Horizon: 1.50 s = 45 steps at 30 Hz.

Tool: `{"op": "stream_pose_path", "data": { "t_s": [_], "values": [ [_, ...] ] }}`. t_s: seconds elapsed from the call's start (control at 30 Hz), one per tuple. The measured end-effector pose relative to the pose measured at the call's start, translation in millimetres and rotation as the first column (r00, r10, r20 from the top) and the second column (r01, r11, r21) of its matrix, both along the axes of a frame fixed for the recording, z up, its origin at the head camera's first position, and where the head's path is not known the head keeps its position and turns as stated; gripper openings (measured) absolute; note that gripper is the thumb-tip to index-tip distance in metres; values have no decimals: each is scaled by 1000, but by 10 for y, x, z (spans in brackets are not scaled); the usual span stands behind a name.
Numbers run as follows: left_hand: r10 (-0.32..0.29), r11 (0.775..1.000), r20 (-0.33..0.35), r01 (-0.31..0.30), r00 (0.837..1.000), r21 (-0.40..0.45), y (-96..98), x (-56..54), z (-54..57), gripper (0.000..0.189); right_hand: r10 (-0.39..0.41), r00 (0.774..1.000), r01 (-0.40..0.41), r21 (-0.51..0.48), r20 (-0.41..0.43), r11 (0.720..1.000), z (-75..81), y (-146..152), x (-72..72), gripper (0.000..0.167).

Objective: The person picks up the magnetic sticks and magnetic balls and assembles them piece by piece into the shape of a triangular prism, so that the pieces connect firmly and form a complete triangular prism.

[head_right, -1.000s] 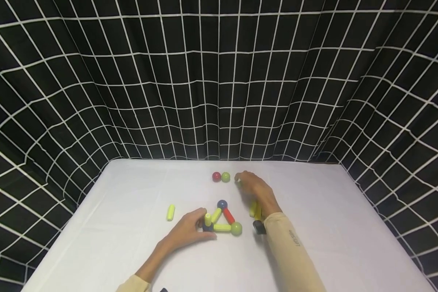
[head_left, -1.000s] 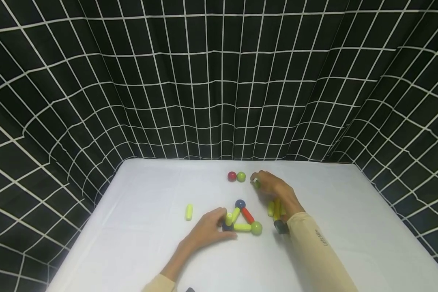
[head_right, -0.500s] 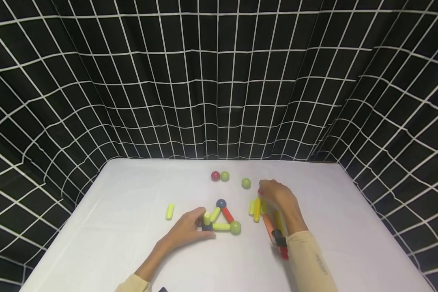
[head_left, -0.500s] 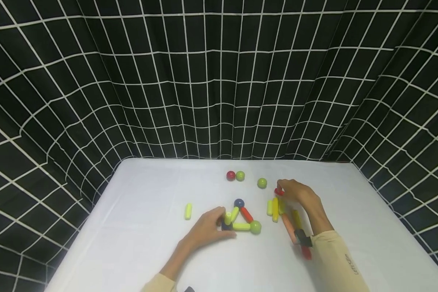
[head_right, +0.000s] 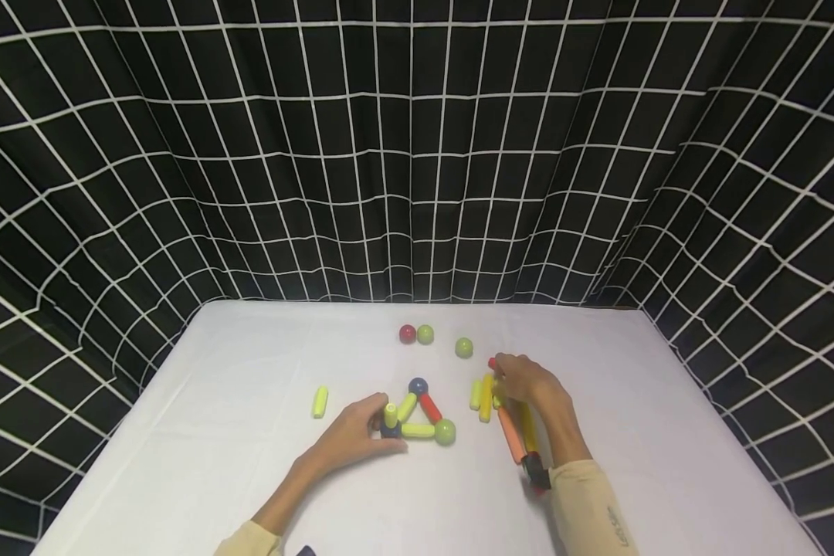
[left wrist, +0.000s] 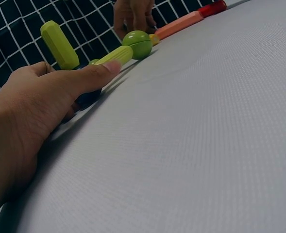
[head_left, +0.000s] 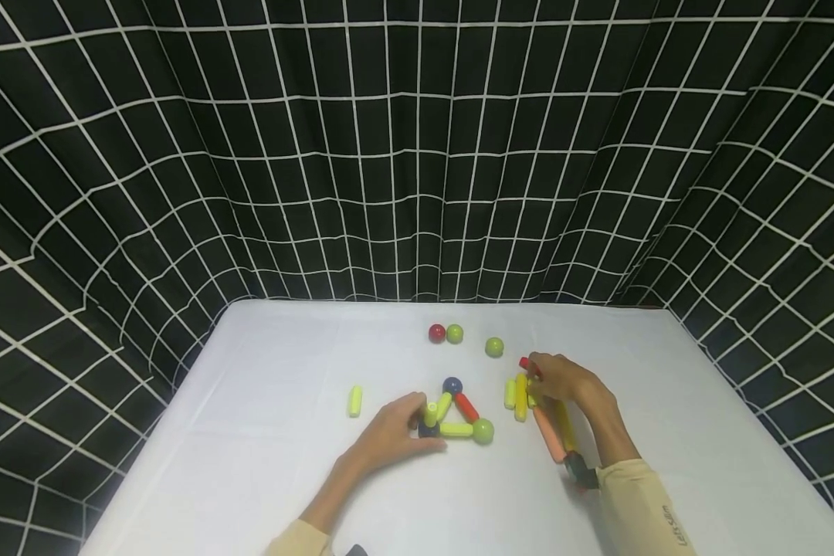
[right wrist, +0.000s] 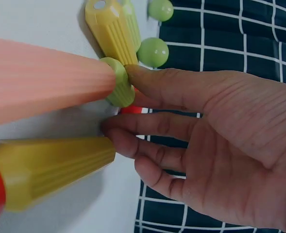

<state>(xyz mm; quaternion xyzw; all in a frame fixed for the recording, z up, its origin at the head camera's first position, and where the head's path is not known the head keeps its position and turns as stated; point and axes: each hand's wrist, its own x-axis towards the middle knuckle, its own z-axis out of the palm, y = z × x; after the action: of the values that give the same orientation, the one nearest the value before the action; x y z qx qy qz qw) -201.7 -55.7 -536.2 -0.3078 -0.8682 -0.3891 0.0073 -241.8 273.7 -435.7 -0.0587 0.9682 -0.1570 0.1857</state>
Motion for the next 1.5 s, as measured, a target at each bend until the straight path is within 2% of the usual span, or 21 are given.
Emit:
{"op": "stream_pose_path", "data": {
  "t_s": [0.23,0.47,0.63,0.73,0.9,1.0,1.27,1.5],
  "values": [
    [2,1000,-9,-2,1000,-3,1,-7,-5,42,3,1000,-4,-30,-19,1000,-55,-9,-10,28],
    [9,1000,-1,-9,1000,-13,-1,-17,-14,43,-44,999,43,-81,-11,996,-60,-28,14,23],
    [14,1000,8,-14,1000,-22,-2,-19,-12,43,-45,997,37,-119,-66,992,-53,-24,34,16],
    [11,1000,4,-11,1000,-20,-4,-18,-9,43,-55,995,45,-113,-88,993,-50,-25,31,21],
    [10,1000,10,-10,1000,-12,-14,-5,-3,42,-59,997,57,-51,-41,997,-64,-58,30,43],
    [10,1000,17,-9,1000,-15,-16,-7,-13,43,-53,998,52,-28,-36,998,-88,-74,33,46],
    [12,1000,26,-11,1000,-15,-16,-10,-17,43,-19,994,14,-39,-111,999,-110,-80,56,41],
    [12,1000,32,-11,999,-28,6,-17,-17,42,-18,977,8,-50,-210,999,-71,-80,110,39]
  ]
}}
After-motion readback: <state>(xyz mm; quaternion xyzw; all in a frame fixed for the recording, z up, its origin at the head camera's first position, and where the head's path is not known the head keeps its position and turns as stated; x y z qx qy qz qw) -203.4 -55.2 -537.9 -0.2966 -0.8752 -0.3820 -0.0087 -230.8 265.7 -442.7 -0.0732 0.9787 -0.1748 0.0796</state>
